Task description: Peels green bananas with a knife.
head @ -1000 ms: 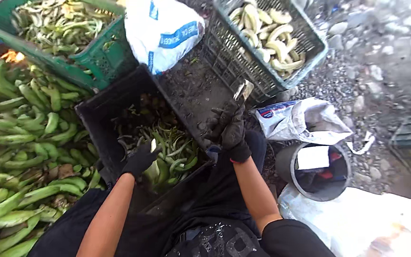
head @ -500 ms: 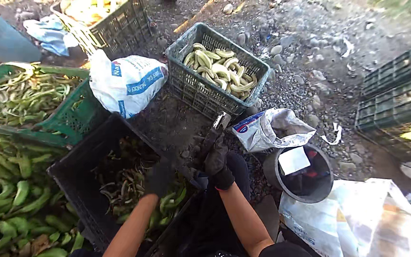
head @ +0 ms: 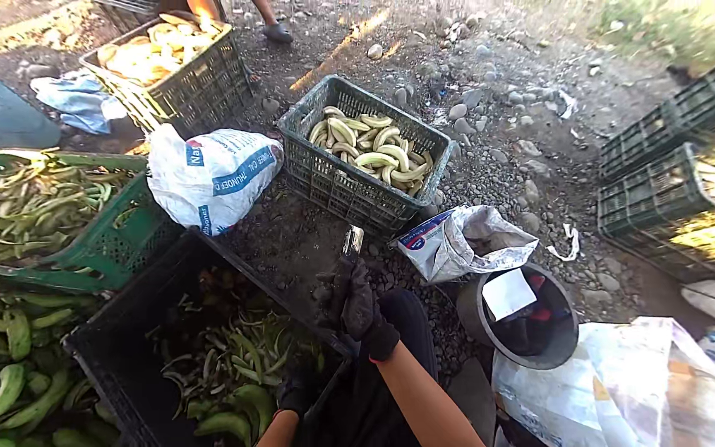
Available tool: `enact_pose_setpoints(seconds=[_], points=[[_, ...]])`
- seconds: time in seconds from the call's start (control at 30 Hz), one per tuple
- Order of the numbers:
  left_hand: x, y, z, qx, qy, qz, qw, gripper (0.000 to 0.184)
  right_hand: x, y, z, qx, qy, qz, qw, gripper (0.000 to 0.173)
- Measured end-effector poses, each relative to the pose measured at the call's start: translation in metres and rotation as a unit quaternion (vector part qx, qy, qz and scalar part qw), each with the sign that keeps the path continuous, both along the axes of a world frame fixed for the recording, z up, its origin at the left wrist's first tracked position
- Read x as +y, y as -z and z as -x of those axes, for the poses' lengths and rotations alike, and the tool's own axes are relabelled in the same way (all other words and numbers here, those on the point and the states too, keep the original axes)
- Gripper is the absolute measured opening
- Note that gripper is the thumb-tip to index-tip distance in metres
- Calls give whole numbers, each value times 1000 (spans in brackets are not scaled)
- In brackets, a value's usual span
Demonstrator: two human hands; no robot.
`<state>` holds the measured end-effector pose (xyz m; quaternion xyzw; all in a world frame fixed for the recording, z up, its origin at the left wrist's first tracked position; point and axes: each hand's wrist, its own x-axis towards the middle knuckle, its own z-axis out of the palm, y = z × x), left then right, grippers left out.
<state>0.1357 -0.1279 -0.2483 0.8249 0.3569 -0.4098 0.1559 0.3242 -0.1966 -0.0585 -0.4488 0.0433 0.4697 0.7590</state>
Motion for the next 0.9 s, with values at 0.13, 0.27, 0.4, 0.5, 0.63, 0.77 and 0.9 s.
enact_pose_setpoints(seconds=[0.13,0.27,0.4,0.5,0.63,0.77,0.9], points=[[4,-36,15,-17,25,28,999,69,5,5,4,-7,9,6,1000,81],[29,-72,24,-97,-55,54,992,68,10,18,5,-25,-4,-24,999,72],[56,-104,39,-229,-260,129,929,53,13,28,12,-97,-23,26,995,58],[69,-134,53,-354,-415,142,826,46,20,26,12,-114,-41,44,992,58],[84,-208,76,-524,-492,63,693,42,33,35,14,-106,-68,127,984,77],[98,-261,103,-759,-361,44,540,56,43,36,15,-89,-87,118,985,73],[100,-260,108,-764,-469,335,288,80,39,23,26,-92,-131,97,982,79]])
